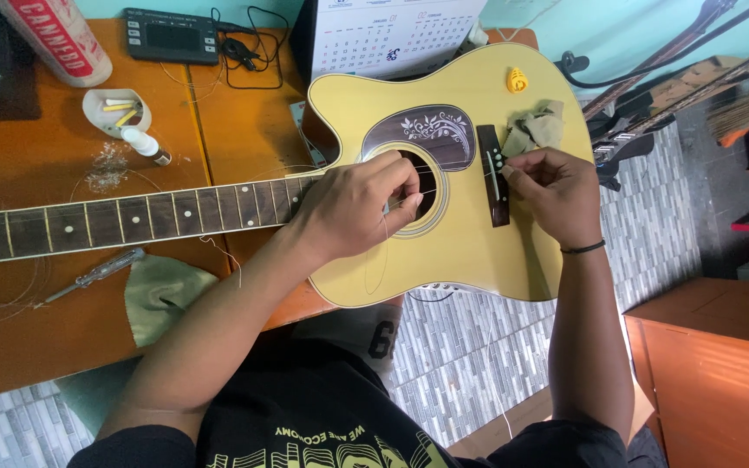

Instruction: Restringing an acoustic guitar by inserting strings into the bridge and threading them through the tuning pegs on the headstock.

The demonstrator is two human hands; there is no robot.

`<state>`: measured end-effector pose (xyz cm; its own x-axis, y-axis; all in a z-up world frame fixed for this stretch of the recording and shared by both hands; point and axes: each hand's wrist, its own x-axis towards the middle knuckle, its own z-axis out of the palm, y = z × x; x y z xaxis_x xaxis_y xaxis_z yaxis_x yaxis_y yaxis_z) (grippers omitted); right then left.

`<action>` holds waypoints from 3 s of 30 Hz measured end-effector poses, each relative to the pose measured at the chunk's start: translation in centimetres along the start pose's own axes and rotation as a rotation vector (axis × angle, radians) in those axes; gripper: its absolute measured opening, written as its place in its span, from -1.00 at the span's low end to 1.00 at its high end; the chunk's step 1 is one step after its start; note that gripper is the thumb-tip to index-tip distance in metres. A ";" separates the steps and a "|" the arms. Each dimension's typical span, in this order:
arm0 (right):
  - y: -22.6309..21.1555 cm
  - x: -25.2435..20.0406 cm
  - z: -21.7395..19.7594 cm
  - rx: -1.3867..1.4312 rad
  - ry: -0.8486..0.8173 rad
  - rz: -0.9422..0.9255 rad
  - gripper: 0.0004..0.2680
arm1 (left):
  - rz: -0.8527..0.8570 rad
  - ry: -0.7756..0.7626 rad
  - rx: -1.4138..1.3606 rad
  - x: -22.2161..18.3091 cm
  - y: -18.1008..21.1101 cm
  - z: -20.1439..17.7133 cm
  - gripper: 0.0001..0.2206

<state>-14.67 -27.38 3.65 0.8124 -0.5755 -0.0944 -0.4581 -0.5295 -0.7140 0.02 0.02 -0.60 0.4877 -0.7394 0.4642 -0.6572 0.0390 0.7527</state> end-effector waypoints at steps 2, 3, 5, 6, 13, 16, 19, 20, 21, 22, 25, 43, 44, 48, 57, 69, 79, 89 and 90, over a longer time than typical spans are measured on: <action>0.5 0.1 -0.3 -0.003 -0.007 0.002 -0.91 | -0.002 -0.002 0.006 0.0 0.2 -0.2 -0.84; 0.7 0.2 -0.4 -0.005 -0.013 0.004 -0.90 | -0.004 -0.005 0.011 -0.1 0.3 -0.2 -0.84; 0.1 0.2 -0.4 -0.003 -0.026 0.010 -0.91 | -0.004 -0.009 0.018 -0.1 0.4 -0.4 -0.84; -0.2 0.1 -0.4 -0.001 -0.039 0.018 -0.92 | -0.002 -0.015 0.024 -0.1 0.5 -0.4 -0.84; 2.2 2.7 -2.2 -0.214 0.006 -0.108 -0.87 | 0.002 -0.020 0.056 -0.2 0.3 -0.2 -0.84; 1.3 3.2 -1.5 -0.315 0.202 -0.369 -0.90 | 0.008 -0.039 0.075 -0.2 0.5 -0.2 -0.84; 2.1 4.0 -1.1 -0.511 0.119 -0.340 -0.75 | 0.006 -0.053 0.117 -0.2 0.8 -0.1 -0.82; 3.2 4.2 -1.4 -0.459 0.096 -0.325 -0.81 | 0.007 -0.051 0.125 -0.2 0.7 -0.1 -0.82; 4.4 4.4 -1.6 -0.407 0.074 -0.310 -0.86 | 0.007 -0.049 0.133 -0.2 0.6 -0.1 -0.82; 4.1 4.2 -1.7 -0.406 0.075 -0.310 -0.86 | 0.008 -0.050 0.134 -0.2 0.7 -0.1 -0.82; 3.3 3.2 -2.0 -0.193 0.062 -0.149 -0.89 | 0.017 -0.044 0.131 -0.2 0.7 0.0 -0.82; 3.1 2.2 -2.5 0.076 -0.106 -0.030 -0.87 | 0.033 -0.057 0.106 -0.2 0.3 -0.1 -0.82; 2.7 2.1 -2.0 0.019 -0.129 -0.023 -0.86 | 0.033 -0.060 0.104 -0.2 0.3 -0.1 -0.82; 1.5 1.8 -1.7 -0.099 -0.165 -0.017 -0.86 | 0.040 -0.057 0.098 -0.4 0.1 -0.1 -0.82; 1.0 2.9 -2.4 -0.100 -0.283 0.055 -0.88 | 0.038 -0.050 0.102 -0.4 0.1 0.1 -0.83; -1.0 3.5 -2.5 -0.079 -0.391 0.151 -0.90 | 0.007 -0.104 0.044 0.3 0.0 -0.1 -0.89; 4.3 2.5 -2.5 -0.373 0.142 -0.187 -0.74 | 0.025 -0.036 0.141 0.1 0.2 0.1 -0.82; -0.9 0.3 0.7 -1.040 -0.169 -0.182 -0.74 | 0.010 0.018 0.156 -0.2 0.1 0.8 -0.81; -0.9 0.2 0.8 -1.090 -0.197 -0.172 -0.73 | 0.013 0.027 0.159 -0.4 0.1 0.8 -0.81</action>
<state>-13.80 -26.58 3.71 0.8939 -0.3847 -0.2301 -0.3270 -0.9108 0.2522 -0.68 -0.27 -1.10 0.4927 -0.7211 0.4871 -0.7450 -0.0603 0.6643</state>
